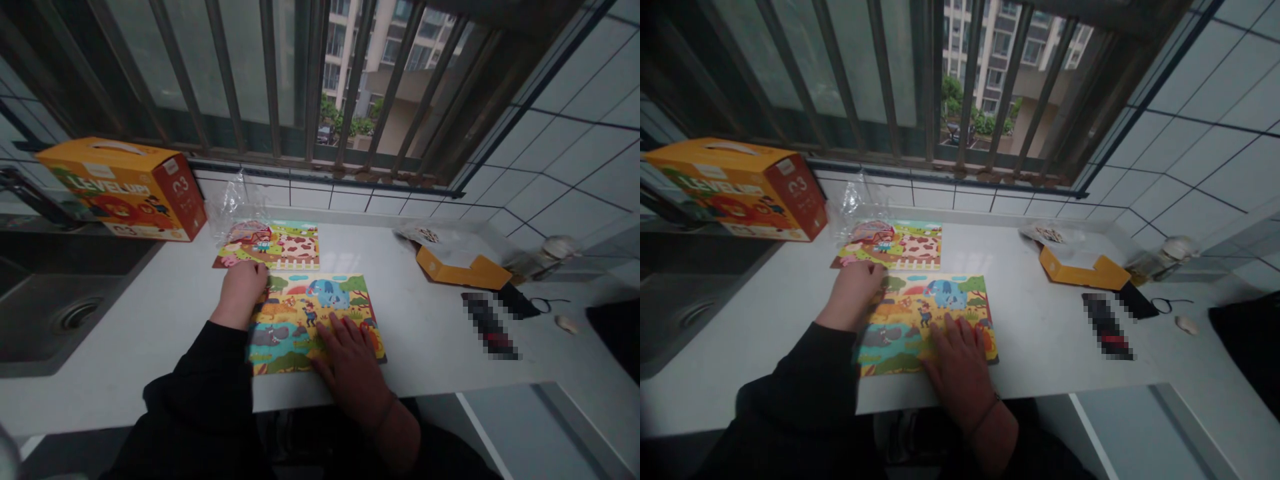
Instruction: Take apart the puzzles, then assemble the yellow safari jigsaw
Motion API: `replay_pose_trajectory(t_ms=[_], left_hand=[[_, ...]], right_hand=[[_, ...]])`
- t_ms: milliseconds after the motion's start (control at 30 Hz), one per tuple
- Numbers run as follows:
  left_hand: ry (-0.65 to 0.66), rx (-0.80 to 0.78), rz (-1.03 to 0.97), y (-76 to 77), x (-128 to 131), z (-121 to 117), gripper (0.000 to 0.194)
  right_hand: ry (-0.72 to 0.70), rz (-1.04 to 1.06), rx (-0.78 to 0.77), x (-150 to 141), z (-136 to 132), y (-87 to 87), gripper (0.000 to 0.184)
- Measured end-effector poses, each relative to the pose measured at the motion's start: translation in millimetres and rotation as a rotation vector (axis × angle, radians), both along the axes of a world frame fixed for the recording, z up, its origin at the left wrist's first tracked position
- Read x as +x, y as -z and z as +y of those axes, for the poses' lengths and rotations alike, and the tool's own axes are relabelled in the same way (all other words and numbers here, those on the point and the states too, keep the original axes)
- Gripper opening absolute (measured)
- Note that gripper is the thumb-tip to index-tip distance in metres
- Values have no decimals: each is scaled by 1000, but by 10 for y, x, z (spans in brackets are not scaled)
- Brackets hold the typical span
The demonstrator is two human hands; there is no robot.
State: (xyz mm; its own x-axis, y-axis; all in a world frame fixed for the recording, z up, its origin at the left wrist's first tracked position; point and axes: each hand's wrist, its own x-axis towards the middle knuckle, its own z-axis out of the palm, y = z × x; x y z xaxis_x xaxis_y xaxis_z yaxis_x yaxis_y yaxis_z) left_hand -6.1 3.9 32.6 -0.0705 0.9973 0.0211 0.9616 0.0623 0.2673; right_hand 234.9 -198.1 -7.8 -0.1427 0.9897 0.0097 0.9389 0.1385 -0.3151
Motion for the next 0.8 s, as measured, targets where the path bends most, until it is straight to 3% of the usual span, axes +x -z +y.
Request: replay_pose_trajectory(t_ms=[133,200,267,333,467,633,800], left_hand=[[-54,-19,5,-25,-29,16,52],[-39,-46,23,-21,-29,12,54],[-29,-43,40,-5,-35,12,54],[-20,-27,34,22,-54,22,53],[-24,-32,-47,93,-105,63,49],[-26,-11,-205,177,-135,111,40],[-147,-13,-434,272,-114,176,24]], right_hand=[[19,-23,7,264,614,-323,45],[172,-86,18,459,993,-458,51],[418,-157,2,621,1316,-509,53],[504,-174,-26,725,1528,-469,53],[477,-87,-7,858,1656,-237,46],[453,180,52,1149,1710,23,33],[458,478,-53,1317,1835,126,32]])
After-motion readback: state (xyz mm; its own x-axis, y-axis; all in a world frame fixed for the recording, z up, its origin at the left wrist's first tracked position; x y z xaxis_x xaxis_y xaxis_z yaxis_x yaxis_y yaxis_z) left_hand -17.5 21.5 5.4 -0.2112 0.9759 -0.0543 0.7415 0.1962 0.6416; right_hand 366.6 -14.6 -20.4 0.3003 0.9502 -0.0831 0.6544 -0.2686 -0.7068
